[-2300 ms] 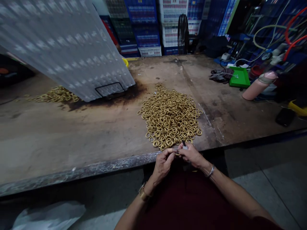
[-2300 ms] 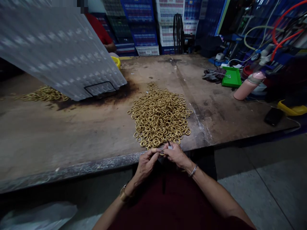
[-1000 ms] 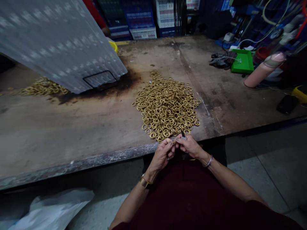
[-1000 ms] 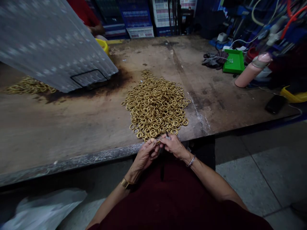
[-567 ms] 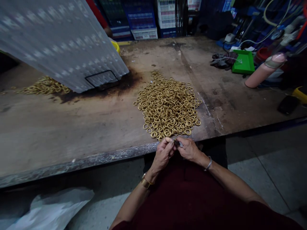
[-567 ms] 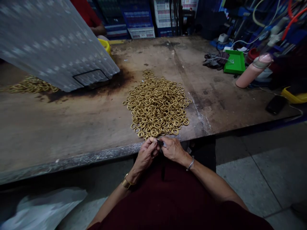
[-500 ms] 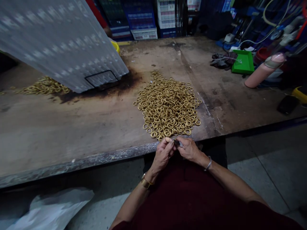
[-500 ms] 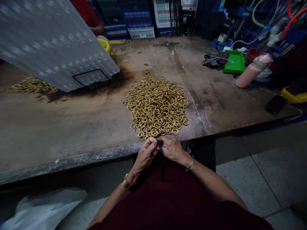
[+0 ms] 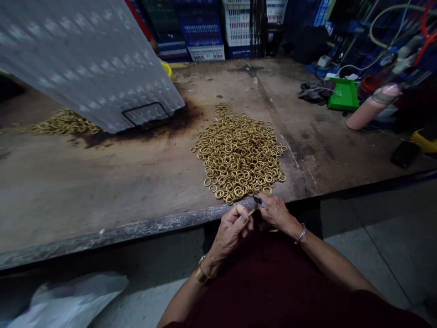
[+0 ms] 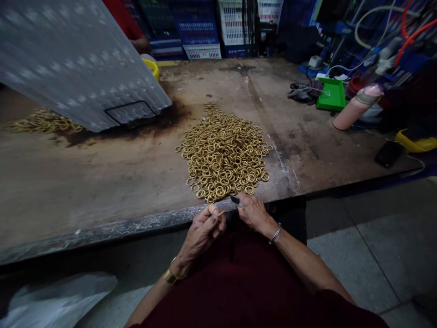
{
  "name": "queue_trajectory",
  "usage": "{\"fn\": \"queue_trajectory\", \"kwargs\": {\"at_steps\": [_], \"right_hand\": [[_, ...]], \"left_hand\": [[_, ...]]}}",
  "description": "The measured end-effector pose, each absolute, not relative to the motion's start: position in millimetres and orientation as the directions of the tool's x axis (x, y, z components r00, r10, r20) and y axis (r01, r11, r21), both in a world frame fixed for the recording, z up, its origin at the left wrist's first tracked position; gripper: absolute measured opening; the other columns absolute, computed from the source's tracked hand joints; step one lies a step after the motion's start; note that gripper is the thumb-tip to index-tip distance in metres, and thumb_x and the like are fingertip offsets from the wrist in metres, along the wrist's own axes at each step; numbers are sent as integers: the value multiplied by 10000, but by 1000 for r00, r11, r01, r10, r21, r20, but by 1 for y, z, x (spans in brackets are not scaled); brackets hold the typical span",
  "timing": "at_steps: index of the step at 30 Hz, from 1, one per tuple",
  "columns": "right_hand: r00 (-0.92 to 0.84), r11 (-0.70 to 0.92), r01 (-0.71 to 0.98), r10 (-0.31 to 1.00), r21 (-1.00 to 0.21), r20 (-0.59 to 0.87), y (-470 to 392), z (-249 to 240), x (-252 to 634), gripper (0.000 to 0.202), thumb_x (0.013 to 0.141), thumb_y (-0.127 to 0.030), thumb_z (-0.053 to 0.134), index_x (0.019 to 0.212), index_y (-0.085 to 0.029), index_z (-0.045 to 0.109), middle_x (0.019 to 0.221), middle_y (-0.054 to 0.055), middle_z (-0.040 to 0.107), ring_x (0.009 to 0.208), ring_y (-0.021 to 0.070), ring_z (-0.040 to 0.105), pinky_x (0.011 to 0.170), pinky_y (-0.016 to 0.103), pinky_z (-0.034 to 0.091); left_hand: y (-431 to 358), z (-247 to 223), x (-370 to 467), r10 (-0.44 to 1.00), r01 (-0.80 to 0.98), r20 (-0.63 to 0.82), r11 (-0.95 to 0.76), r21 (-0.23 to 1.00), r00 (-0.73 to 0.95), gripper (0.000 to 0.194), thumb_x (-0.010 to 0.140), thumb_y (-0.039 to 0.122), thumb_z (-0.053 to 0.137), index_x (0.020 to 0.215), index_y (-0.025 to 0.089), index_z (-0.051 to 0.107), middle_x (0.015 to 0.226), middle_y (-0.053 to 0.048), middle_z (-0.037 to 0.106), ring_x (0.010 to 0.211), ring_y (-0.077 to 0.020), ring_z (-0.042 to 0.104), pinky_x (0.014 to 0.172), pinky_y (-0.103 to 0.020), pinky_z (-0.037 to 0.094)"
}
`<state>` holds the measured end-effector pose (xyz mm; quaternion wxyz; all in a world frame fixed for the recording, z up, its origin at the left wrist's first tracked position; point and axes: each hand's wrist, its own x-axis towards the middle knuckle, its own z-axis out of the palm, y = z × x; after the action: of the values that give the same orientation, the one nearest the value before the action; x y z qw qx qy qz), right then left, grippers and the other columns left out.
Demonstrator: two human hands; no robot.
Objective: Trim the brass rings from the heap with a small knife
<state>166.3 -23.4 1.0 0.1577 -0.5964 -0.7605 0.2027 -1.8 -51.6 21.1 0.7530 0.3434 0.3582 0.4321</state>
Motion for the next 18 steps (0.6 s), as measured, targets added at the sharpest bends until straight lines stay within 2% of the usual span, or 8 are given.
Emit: {"fn": "queue_trajectory", "kwargs": {"at_steps": [4,6,10,13,16,18], "right_hand": [[-174,206,869,978,-450,111,-2,10,157,154,829,-208,489,938,-197,597,870,48,666,767,161,584,650,238,347],[-173,221,878,974,-424,148,10,14,148,164,864,-248,482,977,-200,590,948,60,657,839,170,587,680,242,359],[-203,220,914,975,-342,87,23,16,131,228,897,-342,475,1068,-216,558,1042,70,620,880,179,582,689,253,367],[-194,190,942,981,-276,10,24,15,125,209,897,-344,475,1055,-241,565,1040,53,604,841,172,584,675,256,360],[-188,178,948,982,-264,-13,24,15,124,166,888,-283,474,1000,-238,587,1016,46,597,805,162,583,654,256,353],[-210,203,937,978,-285,6,25,15,128,166,858,-217,487,982,-228,596,1000,45,597,785,158,580,634,255,349]], "left_hand": [[-40,23,0,876,-569,-304,477,670,375,320,727,368,679,701,170,429,777,-32,625,468,-54,440,375,-159,282],[-36,20,-1,881,-610,-313,471,637,354,296,710,331,682,700,168,435,782,-43,634,483,-69,471,372,-162,303],[-33,15,-10,881,-650,-317,472,595,350,227,698,287,666,815,165,514,725,-23,615,488,-84,488,394,-174,349],[-32,12,-15,849,-680,-371,525,512,376,287,661,286,693,884,154,569,703,-13,587,536,-89,505,429,-171,371],[-29,8,-17,831,-723,-413,539,433,372,265,642,335,720,723,130,573,706,-20,564,581,-86,509,444,-165,366],[-26,5,-16,833,-736,-425,529,422,355,307,638,351,736,619,127,528,699,-21,555,594,-87,514,433,-158,350]]}}
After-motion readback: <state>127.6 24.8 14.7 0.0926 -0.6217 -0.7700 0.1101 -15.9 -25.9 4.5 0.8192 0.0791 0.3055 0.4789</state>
